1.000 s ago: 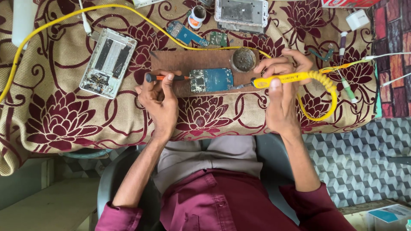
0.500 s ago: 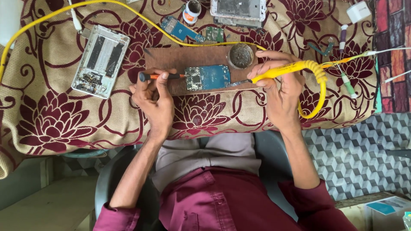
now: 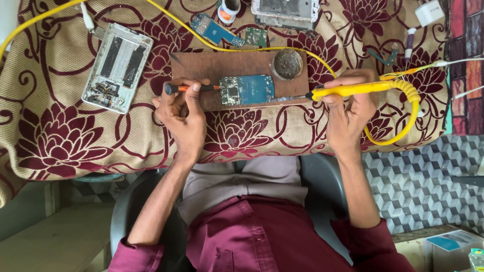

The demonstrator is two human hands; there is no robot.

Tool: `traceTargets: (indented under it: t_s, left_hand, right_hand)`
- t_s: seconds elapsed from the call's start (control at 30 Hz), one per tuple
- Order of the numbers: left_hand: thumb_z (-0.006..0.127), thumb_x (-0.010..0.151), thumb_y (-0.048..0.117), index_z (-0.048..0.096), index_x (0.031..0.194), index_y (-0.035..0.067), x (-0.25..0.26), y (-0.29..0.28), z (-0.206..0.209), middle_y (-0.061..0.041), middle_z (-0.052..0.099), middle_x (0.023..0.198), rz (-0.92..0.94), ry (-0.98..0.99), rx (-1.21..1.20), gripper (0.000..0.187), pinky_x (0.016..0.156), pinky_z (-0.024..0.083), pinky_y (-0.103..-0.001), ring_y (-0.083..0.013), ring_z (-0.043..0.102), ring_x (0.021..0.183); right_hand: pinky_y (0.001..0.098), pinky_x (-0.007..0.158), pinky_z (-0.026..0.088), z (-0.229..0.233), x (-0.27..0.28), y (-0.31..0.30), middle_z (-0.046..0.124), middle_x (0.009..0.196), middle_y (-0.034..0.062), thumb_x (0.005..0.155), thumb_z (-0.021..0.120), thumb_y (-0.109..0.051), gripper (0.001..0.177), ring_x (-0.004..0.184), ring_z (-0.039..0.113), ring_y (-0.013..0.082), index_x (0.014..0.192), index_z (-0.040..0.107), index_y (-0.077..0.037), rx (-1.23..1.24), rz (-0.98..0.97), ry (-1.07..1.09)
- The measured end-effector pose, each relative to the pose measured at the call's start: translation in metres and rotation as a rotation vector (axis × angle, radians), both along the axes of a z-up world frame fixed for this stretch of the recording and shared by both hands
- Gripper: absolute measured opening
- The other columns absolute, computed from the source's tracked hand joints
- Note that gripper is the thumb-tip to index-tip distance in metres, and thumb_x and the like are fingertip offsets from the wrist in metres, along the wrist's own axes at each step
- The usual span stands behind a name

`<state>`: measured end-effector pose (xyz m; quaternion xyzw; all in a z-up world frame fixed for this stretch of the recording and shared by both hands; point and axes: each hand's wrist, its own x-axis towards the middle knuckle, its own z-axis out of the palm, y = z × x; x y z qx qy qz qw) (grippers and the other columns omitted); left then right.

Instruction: The person solders a blue circuit board using a soldering iron and solder wire. They repeatedly apply solder to various points on the board while holding it steady with a screwdriver.

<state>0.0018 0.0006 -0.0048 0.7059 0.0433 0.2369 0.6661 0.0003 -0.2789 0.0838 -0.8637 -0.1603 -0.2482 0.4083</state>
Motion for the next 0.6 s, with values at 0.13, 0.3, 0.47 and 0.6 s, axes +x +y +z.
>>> traceTargets:
  t_s: [0.13,0.3,0.47,0.6]
  left_hand:
    - [0.064,0.11,0.01,0.062,0.11,0.004,0.0,-0.001,-0.002,-0.004,0.08,0.095,-0.015,-0.005,-0.058,0.006,0.066,0.032,-0.017,-0.0016,0.046,0.057]
    - [0.064,0.111,0.01,0.062,0.11,0.004,0.0,0.0,0.002,-0.003,0.08,0.095,-0.014,-0.036,-0.007,0.006,0.075,0.032,-0.02,-0.0013,0.045,0.053]
    - [0.065,0.108,0.008,0.065,0.106,0.004,-0.003,0.002,0.006,-0.003,0.081,0.092,0.035,-0.025,0.142,0.004,0.079,0.029,-0.025,-0.0053,0.038,0.055]
    - [0.064,0.11,0.008,0.062,0.109,0.003,-0.001,0.0,0.005,-0.003,0.08,0.095,0.004,-0.037,0.039,0.005,0.077,0.032,-0.022,-0.0028,0.045,0.058]
  right_hand:
    - [0.0238,0.074,0.049,-0.01,0.001,-0.006,0.058,0.099,0.0078,0.112,0.072,-0.016,0.022,0.082,0.057,0.011,0.106,0.06,0.001,0.072,0.005,0.006]
    - [0.0244,0.062,0.043,-0.018,0.0,-0.013,0.059,0.086,0.0062,0.111,0.07,-0.014,0.024,0.067,0.055,0.011,0.099,0.058,0.002,0.038,-0.05,-0.044]
    - [0.0227,0.056,0.043,-0.025,-0.011,-0.001,0.057,0.073,0.0066,0.115,0.064,-0.008,0.026,0.057,0.056,0.012,0.094,0.05,0.0,0.148,-0.119,-0.019]
    - [0.0224,0.048,0.046,-0.024,-0.012,0.004,0.055,0.065,0.0066,0.116,0.058,-0.003,0.024,0.049,0.055,0.0113,0.097,0.045,-0.002,0.361,-0.108,0.097]
